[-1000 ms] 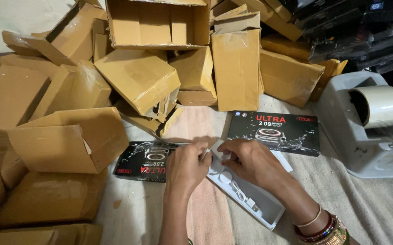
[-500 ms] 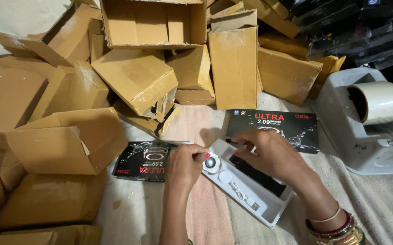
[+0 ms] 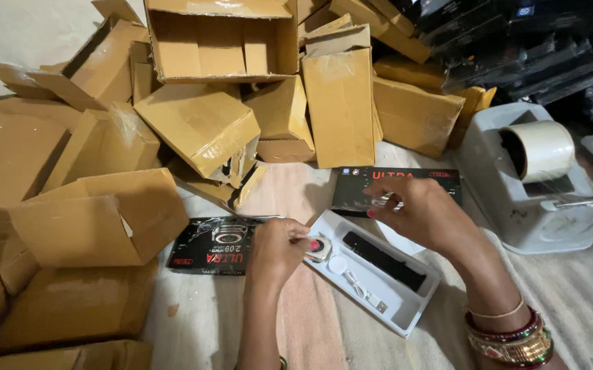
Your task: The person unpacks a smartwatch box, removes the watch and accessories, then repacks them into a small cardboard shipping box. They fold the box flaps and seal it with packing tape.
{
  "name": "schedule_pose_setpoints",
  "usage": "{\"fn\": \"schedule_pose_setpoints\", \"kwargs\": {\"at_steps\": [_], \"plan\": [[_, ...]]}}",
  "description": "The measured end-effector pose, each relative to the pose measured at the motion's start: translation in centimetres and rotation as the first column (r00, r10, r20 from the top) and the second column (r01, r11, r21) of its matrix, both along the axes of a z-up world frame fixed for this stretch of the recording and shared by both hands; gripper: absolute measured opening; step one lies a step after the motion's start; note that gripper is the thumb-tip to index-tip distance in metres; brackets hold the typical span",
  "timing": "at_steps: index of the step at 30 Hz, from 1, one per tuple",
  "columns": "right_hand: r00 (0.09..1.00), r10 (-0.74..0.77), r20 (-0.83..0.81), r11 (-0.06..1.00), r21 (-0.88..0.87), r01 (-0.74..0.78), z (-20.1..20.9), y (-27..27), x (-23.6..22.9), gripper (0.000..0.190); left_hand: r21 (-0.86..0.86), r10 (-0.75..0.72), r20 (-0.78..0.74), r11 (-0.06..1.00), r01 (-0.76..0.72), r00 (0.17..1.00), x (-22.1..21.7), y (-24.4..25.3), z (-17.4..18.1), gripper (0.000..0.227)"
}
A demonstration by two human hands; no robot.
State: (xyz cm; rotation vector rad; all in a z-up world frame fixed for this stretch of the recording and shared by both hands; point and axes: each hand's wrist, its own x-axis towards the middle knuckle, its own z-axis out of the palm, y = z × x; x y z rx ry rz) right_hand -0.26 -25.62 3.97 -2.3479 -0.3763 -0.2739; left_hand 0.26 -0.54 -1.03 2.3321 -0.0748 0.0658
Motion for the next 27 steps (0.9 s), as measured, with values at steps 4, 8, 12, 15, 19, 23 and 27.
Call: {"fn": "schedule_pose_setpoints", "kwargs": {"at_steps": [4,8,12,15,19,23,27], "plan": [[0.984,0.029,-0.176,0.994,-0.095,-0.046,0.5,-0.3,-0.6,0.023,-0.089,-0.075,-0.024,0.993,0.072,0.997,0.5,0.1,-0.6,0.039],[0.872,0.201,-0.447,0.942,-0.155,-0.296,0.7,0.6,-1.7,0.015,-0.023,-0.127,0.064,0.991,0.129,0.99,0.5,-0.1,-1.2,0.033],[0.815,0.146,-0.561,0.88,-0.303,-0.367,1.3,2.7,-3.4,0.023,-0.069,-0.107,0.003,0.992,0.107,0.994,0.3,-0.4,-0.7,0.026],[0.872,0.028,-0.488,0.846,-0.453,-0.281,1.6,3.7,-3.9,0.028,-0.067,-0.094,0.031,0.993,0.096,0.995,-0.1,-0.8,0.1,0.024],[0.922,0.08,-0.379,0.951,-0.248,-0.185,2.4,-0.2,-3.1,0.021,0.022,-0.069,0.06,0.997,0.068,0.996,-0.7,-1.3,1.1,0.024],[0.925,-0.371,-0.08,0.924,-0.131,0.359,2.2,-6.4,-5.3,0.024,0.009,-0.108,0.291,0.994,0.11,0.951,-0.8,-1.6,1.8,0.022],[0.678,-0.642,0.358,0.668,-0.172,0.724,0.9,-11.8,-7.5,0.032,0.05,-0.153,0.529,0.988,0.149,0.835,-1.3,-3.0,1.8,0.026]]}}
